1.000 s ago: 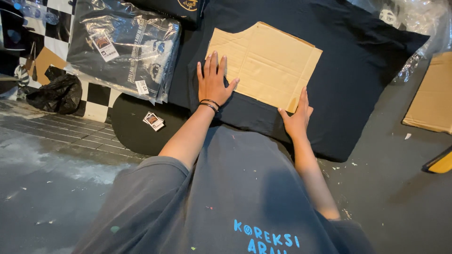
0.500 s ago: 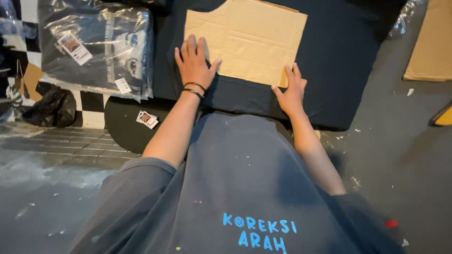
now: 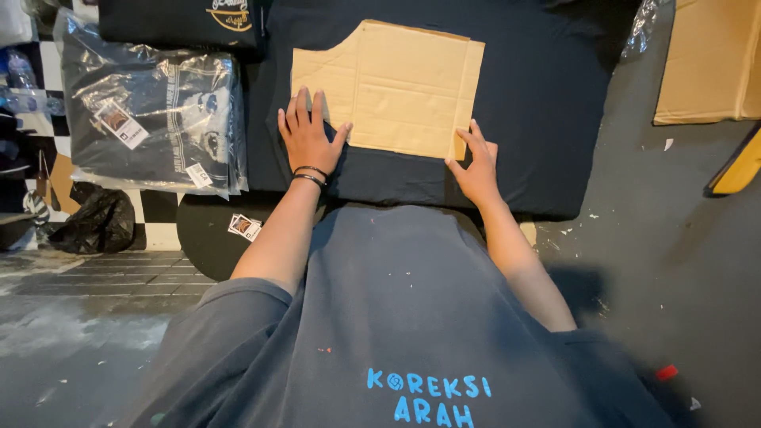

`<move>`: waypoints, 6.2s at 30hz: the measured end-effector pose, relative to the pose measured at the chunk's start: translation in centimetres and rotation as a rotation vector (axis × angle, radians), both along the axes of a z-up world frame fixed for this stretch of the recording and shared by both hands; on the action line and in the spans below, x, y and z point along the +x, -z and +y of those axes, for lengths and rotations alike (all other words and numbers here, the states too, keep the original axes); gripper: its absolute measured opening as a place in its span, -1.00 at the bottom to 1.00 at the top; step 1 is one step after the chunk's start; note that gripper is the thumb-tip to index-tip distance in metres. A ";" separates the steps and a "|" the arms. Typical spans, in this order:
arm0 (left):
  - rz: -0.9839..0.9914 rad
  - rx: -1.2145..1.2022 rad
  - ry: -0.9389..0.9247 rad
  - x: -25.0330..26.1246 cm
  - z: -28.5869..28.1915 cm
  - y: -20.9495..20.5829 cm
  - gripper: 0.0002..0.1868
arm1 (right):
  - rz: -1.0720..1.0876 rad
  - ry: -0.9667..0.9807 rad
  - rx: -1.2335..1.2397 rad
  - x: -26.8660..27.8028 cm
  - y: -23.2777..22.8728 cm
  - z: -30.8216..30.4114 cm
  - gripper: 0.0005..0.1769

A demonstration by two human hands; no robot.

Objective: Folding a black t-shirt and placing it into a plastic bag with a cardboard insert

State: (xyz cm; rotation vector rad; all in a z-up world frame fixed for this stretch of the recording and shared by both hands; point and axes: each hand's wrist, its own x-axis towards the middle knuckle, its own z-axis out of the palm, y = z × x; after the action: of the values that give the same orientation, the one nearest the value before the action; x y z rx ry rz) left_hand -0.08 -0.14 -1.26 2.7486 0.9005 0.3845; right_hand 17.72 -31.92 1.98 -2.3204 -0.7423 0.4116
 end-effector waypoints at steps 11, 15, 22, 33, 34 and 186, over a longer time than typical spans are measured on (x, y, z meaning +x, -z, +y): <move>0.004 -0.028 0.001 0.0 -0.1 0.2 -0.17 | 0.051 0.030 -0.023 -0.5 -1.4 0.6 -0.29; 0.009 -0.028 0.003 0.0 -0.1 0.2 -0.19 | 0.075 0.037 -0.035 -0.8 -2.6 1.0 -0.31; -0.004 -0.025 0.002 0.1 0.0 0.4 -0.21 | 0.054 0.000 -0.038 -0.5 -1.5 0.4 -0.29; 0.036 -0.066 0.084 -2.7 -0.8 -2.5 -0.28 | -0.167 0.022 -0.234 -1.5 -1.1 -1.9 -0.25; 0.038 -0.065 0.081 -3.6 -1.1 -2.4 -0.28 | -0.165 0.020 -0.233 -1.5 -0.8 -2.1 -0.25; -0.343 -1.241 -1.186 4.8 -8.8 1.3 -0.70 | 0.907 1.261 0.595 9.2 3.9 -11.4 -0.53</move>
State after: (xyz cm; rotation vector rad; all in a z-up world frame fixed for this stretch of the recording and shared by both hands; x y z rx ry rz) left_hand 4.72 -8.95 -2.52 0.8488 1.7400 0.2733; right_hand 26.95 -43.35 -1.91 -1.3719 0.8984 0.4617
